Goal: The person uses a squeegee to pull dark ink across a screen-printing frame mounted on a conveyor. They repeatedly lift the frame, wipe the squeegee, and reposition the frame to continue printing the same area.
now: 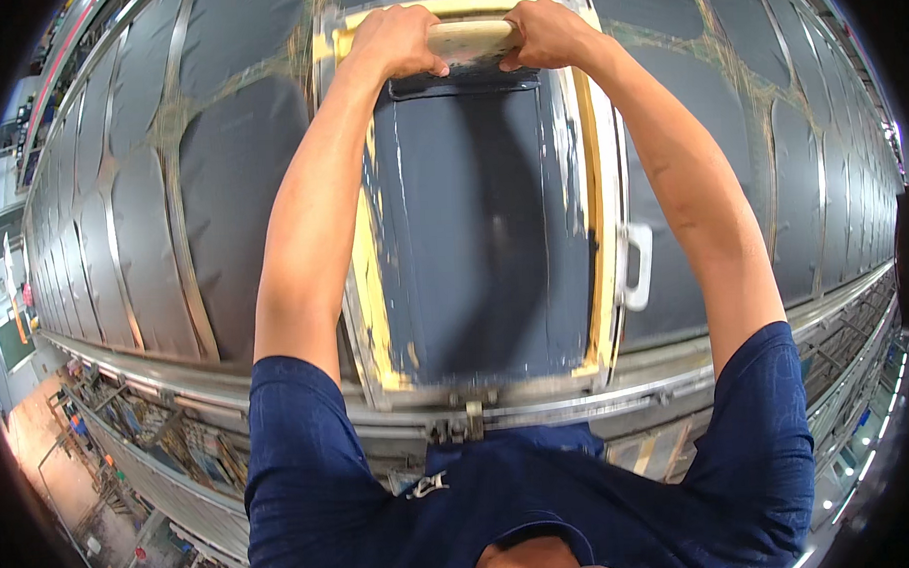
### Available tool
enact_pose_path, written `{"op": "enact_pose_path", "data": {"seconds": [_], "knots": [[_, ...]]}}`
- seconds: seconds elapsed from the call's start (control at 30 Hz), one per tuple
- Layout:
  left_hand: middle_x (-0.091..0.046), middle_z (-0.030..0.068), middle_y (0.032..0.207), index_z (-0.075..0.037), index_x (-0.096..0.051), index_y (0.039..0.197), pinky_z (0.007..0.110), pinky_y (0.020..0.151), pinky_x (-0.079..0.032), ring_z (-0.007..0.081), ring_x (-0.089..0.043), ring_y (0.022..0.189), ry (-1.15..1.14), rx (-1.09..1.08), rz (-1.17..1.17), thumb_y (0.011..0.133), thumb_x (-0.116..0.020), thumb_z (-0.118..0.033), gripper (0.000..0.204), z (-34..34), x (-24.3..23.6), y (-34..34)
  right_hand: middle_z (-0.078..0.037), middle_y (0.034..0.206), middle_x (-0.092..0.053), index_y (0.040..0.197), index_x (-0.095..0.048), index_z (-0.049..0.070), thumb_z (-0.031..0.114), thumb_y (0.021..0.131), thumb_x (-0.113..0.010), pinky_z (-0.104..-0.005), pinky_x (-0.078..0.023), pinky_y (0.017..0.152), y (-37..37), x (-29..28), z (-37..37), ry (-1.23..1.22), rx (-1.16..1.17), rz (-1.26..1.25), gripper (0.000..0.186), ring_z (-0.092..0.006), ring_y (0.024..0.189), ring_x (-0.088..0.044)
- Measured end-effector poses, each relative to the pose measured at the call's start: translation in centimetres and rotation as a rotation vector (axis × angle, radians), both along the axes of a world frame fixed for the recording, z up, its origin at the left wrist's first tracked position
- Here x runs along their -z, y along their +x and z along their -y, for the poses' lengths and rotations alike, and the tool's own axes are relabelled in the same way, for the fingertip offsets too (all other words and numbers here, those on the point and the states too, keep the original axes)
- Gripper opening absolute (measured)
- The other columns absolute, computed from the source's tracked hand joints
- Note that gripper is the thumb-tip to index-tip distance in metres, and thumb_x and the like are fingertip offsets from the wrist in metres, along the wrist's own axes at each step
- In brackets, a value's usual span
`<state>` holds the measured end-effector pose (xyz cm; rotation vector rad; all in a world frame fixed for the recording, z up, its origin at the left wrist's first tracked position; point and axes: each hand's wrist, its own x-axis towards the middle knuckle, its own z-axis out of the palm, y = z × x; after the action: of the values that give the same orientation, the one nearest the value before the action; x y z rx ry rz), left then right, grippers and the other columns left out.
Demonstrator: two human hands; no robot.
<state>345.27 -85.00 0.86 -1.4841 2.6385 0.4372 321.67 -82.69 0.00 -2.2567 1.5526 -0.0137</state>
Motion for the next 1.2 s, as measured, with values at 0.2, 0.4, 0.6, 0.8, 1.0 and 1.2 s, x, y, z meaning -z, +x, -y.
{"op": "enact_pose_path", "data": {"seconds": [0.2, 0.4, 0.6, 0.8, 1.0, 1.2], "knots": [[-0.077, 0.0080, 0.092, -0.021, -0.079, 0.105, 0.043, 0.085, -0.050, 0.0279, -0.074, 0.090, -0.061, 0.058, -0.038, 0.071, -0.087, -0.041, 0.040, -17.3, -0.3, 2.6, -0.016, 0.073, -0.070, 0.085, -0.072, 0.006, 0.025, 0.071, -0.088, -0.0460, -0.055, 0.071, 2.2, -1.2, -16.9, -0.043, -0.021, 0.010, 0.029, -0.0376, 0.074, -0.070], [-0.074, 0.0032, 0.082, -0.018, -0.074, 0.085, 0.041, 0.083, -0.044, 0.0230, -0.072, 0.083, 0.034, 0.063, -0.049, 0.075, -0.083, -0.031, 0.018, -34.4, -0.9, 4.5, -0.012, 0.068, -0.065, 0.079, -0.069, 0.009, 0.028, 0.071, -0.087, -0.0435, -0.048, 0.080, 4.3, -1.9, -34.4, -0.037, -0.047, -0.018, 0.028, -0.0314, 0.072, -0.066], [-0.074, 0.0035, 0.082, -0.015, -0.076, 0.090, 0.042, 0.083, -0.044, 0.0242, -0.071, 0.083, 0.064, 0.090, -0.205, 0.074, -0.083, -0.025, 0.021, -37.7, -0.7, 5.8, -0.012, 0.074, -0.070, 0.082, -0.073, 0.010, 0.027, 0.074, -0.085, -0.0422, -0.047, 0.085, 4.7, -2.7, -37.2, 0.093, -0.055, -0.021, 0.022, -0.0314, 0.078, -0.069], [-0.076, 0.0086, 0.090, -0.014, -0.077, 0.100, 0.043, 0.090, -0.048, 0.0285, -0.072, 0.090, 0.104, 0.067, -0.069, 0.077, -0.083, -0.033, 0.030, -23.7, -2.8, 4.1, -0.014, 0.079, -0.073, 0.087, -0.075, 0.011, 0.032, 0.075, -0.085, -0.0478, -0.056, 0.079, 3.2, -3.0, -23.3, 0.092, -0.046, -0.094, 0.026, -0.0348, 0.083, -0.073], [-0.077, 0.0137, 0.100, -0.014, -0.078, 0.107, 0.046, 0.090, -0.056, 0.0339, -0.072, 0.100, -0.012, 0.035, -0.111, 0.070, -0.088, -0.036, 0.044, -3.1, -2.8, 1.0, -0.016, 0.084, -0.074, 0.096, -0.075, 0.005, 0.026, 0.071, -0.090, -0.0435, -0.056, 0.075, -0.1, -3.5, -2.0, 0.088, -0.007, -0.032, 0.036, -0.0336, 0.083, -0.073], [-0.077, 0.0155, 0.103, -0.015, -0.077, 0.112, 0.047, 0.092, -0.056, 0.0349, -0.072, 0.101, 0.057, 0.027, -0.105, 0.065, -0.091, -0.036, 0.053, 8.6, -0.1, -0.6, -0.018, 0.086, -0.076, 0.098, -0.074, 0.000, 0.021, 0.069, -0.090, -0.0414, -0.056, 0.075, -1.5, -2.0, 8.4, 0.137, -0.045, 0.048, 0.039, -0.0324, 0.080, -0.073]]}}
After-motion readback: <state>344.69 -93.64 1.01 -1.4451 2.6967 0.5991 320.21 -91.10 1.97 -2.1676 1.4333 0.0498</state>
